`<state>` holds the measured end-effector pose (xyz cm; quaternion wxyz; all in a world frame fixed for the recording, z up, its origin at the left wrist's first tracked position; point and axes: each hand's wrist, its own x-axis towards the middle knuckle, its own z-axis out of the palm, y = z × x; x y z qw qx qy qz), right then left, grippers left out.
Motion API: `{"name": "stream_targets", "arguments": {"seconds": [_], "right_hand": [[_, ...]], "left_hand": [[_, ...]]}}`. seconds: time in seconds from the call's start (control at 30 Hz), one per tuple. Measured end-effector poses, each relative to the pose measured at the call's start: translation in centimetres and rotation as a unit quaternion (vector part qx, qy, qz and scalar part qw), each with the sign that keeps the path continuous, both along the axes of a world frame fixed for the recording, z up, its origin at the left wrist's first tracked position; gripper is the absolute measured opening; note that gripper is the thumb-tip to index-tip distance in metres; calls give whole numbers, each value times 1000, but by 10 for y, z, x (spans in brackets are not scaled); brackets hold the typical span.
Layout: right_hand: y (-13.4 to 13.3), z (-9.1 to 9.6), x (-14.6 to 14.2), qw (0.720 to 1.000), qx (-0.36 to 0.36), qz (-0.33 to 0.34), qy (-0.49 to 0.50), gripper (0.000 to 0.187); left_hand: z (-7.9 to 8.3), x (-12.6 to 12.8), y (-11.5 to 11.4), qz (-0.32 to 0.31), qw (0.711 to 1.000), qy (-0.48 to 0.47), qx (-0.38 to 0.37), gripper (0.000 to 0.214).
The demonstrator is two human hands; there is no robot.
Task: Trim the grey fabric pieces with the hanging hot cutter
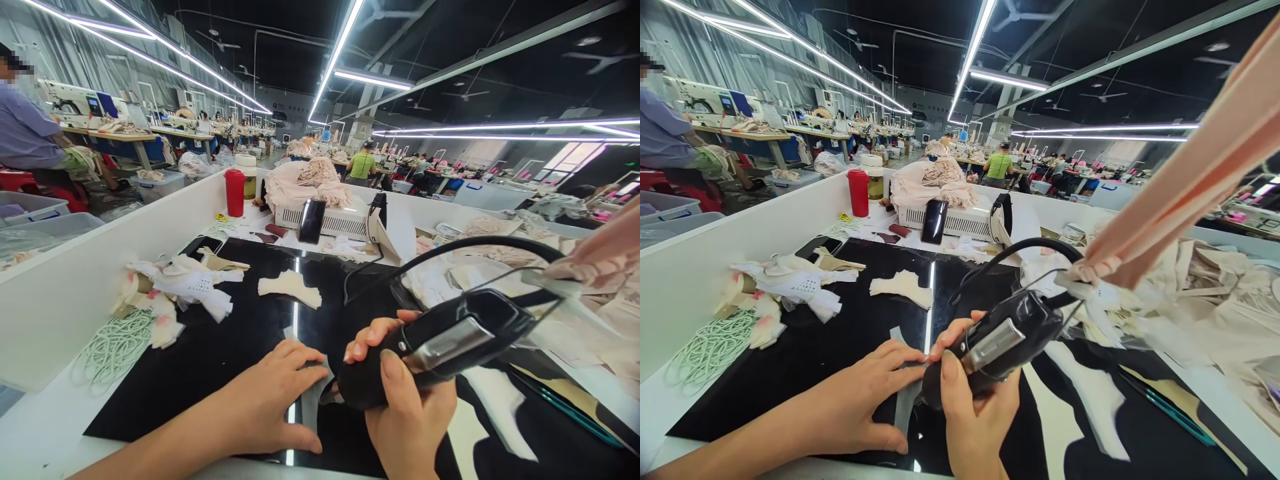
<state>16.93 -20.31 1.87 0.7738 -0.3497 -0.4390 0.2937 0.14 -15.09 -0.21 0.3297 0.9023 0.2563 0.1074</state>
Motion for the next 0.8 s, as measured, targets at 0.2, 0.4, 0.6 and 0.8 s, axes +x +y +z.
{"name": "stream_targets", "arguments": {"seconds": [0.2, 0.4, 0.6, 0.8], "right_hand": [[-1, 4, 2, 1000, 5, -3, -4, 30], [-6, 9, 0, 1000, 12, 0, 12, 27], [-13, 5, -2, 1000, 21, 11, -4, 30], [-17, -1, -2, 1000, 17, 18, -16, 33]], "left_hand": [[-7, -1, 1, -1, 1000, -20, 15, 71], [-10, -2, 1, -2, 999, -38, 24, 70], [-10, -1, 2, -11, 999, -29, 37, 77], [-13, -2, 3, -15, 998, -33, 46, 76]]}}
